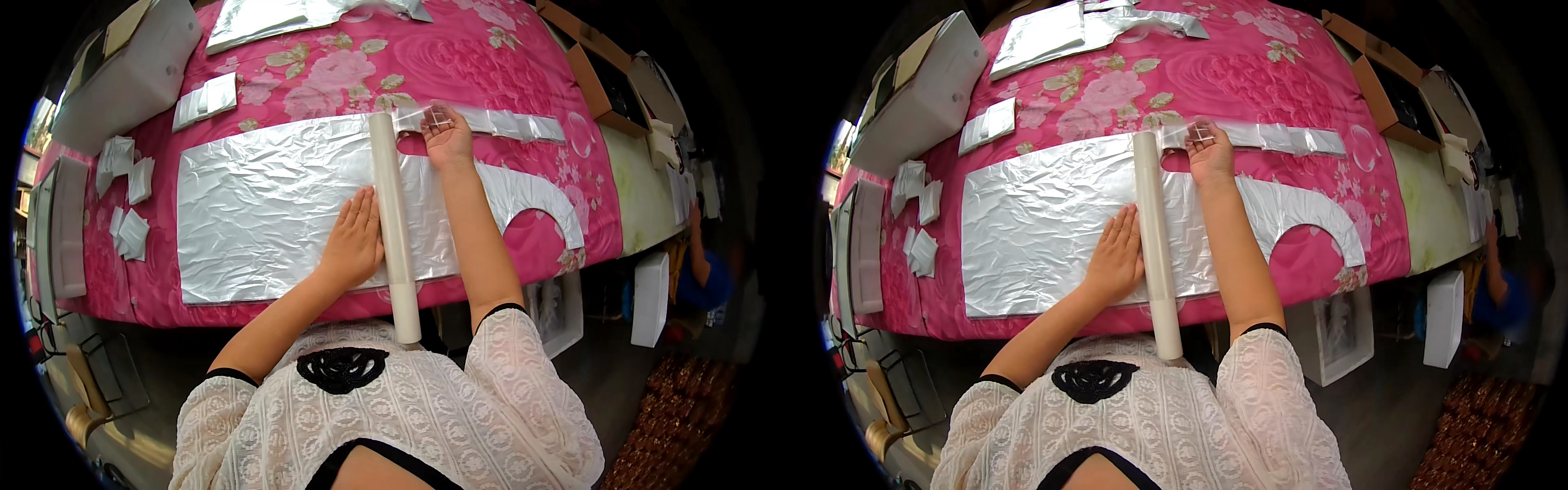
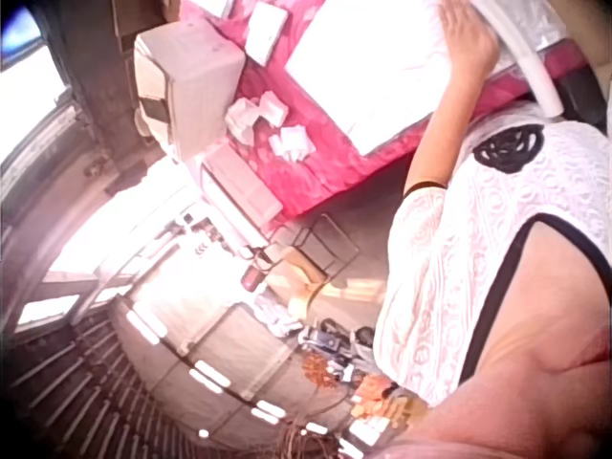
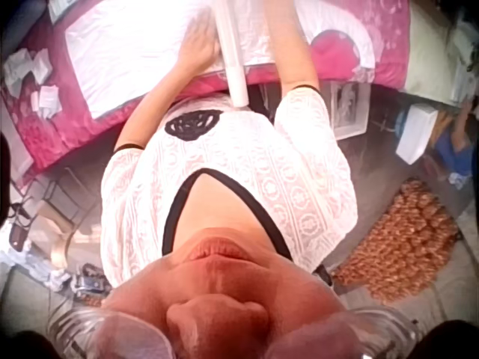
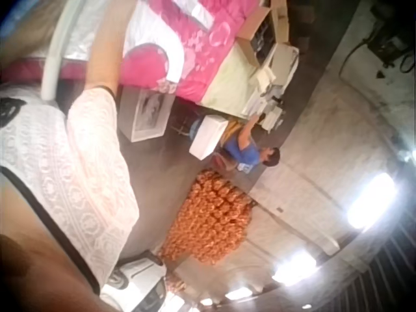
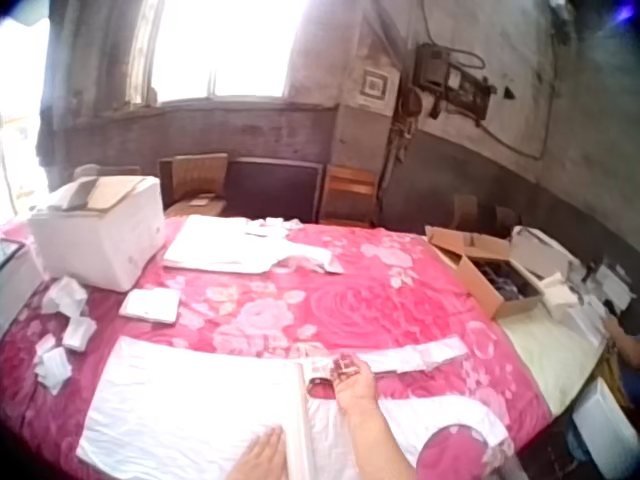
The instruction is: The person wraps small white rectangular items in clear plastic film on a pink floral tablecloth. They unroll the film, place an item, fold the film around it, and set the wrapped unit aside. The person repeats this process multiple times, stacking the wrapped items.
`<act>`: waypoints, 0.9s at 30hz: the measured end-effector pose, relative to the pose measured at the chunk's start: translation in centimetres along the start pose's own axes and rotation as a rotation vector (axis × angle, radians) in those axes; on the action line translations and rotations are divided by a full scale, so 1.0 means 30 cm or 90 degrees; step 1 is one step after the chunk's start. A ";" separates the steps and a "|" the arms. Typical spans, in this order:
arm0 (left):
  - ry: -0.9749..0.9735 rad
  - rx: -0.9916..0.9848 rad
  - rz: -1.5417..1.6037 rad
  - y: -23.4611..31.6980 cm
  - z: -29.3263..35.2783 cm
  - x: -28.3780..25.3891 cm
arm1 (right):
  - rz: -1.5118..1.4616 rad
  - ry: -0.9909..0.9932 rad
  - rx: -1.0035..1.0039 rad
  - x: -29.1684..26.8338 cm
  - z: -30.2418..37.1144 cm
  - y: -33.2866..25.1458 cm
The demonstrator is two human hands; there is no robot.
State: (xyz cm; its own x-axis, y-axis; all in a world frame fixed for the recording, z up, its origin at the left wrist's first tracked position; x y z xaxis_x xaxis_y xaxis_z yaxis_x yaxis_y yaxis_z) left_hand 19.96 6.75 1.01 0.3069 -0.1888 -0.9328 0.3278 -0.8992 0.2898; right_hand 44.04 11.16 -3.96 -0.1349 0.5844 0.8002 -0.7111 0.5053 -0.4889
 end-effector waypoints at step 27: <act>0.100 0.000 0.058 -0.009 0.014 -0.008 | 0.952 -0.773 -0.522 0.383 0.798 0.218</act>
State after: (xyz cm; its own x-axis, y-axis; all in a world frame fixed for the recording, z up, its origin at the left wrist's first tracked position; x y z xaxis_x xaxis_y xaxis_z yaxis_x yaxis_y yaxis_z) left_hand 19.41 6.87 1.05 0.4706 -0.2049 -0.8582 0.2931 -0.8811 0.3711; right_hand 21.32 5.99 10.36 -0.7035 0.2746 -0.6555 0.6964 0.4500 -0.5590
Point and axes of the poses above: each hand's wrist, its own z-axis away from the middle knuckle, its own x-axis out of the palm, y = z × x, the point moved 10 cm from there along -z, towards the middle knuckle, and after that the axes turned 5 degrees about -z, right-handed, at the moved point
